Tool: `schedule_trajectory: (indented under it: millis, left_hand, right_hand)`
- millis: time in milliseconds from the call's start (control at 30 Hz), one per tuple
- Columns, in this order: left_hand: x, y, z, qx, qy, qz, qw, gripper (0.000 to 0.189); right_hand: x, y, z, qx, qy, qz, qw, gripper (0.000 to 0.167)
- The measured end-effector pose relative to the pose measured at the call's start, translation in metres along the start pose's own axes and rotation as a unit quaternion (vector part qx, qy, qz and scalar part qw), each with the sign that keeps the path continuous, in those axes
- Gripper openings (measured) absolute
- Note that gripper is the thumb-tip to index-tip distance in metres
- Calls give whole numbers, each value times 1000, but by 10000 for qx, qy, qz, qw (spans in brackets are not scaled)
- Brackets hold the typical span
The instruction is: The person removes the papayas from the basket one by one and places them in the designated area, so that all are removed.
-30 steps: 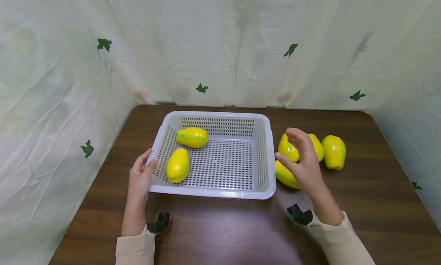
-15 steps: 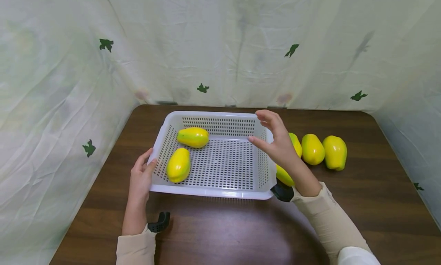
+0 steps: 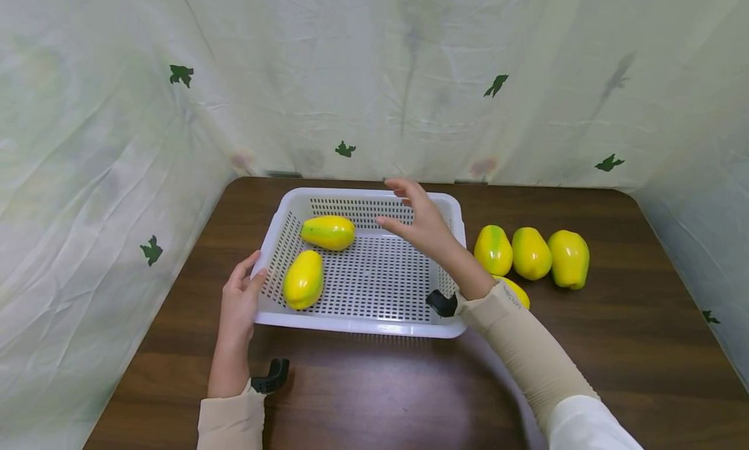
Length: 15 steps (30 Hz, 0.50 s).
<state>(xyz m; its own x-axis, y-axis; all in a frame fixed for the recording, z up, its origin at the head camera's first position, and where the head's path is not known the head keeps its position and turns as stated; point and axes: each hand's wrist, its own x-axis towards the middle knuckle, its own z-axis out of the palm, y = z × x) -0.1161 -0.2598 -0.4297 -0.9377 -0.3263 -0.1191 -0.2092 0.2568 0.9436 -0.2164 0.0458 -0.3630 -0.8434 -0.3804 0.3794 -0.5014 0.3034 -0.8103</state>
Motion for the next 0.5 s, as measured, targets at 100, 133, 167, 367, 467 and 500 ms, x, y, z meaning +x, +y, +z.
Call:
schedule_trajectory:
  millis: [100, 133, 167, 367, 467, 500]
  left_hand:
    - [0, 0, 1, -17, -10, 11, 10000, 49]
    - [0, 0, 1, -26, -11, 14, 10000, 48]
    - [0, 0, 1, -35, -10, 8, 10000, 48]
    - [-1, 0, 1, -33, -4, -19, 10000, 48]
    - [-1, 1, 1, -5, 8, 2, 10000, 48]
    - [-1, 1, 1, 5, 16, 11, 10000, 48]
  right_hand:
    - [7, 6, 10, -121, -162, 166, 9997, 62]
    - [9, 8, 14, -115, -225, 220, 9994, 63]
    - [12, 10, 17, -150, -286, 287, 9991, 63]
    - [23, 19, 36, -238, -600, 624, 9960, 65]
    - [29, 23, 44, -328, -715, 770, 9939, 65]
    - [30, 24, 46, -308, -759, 820, 9933, 65]
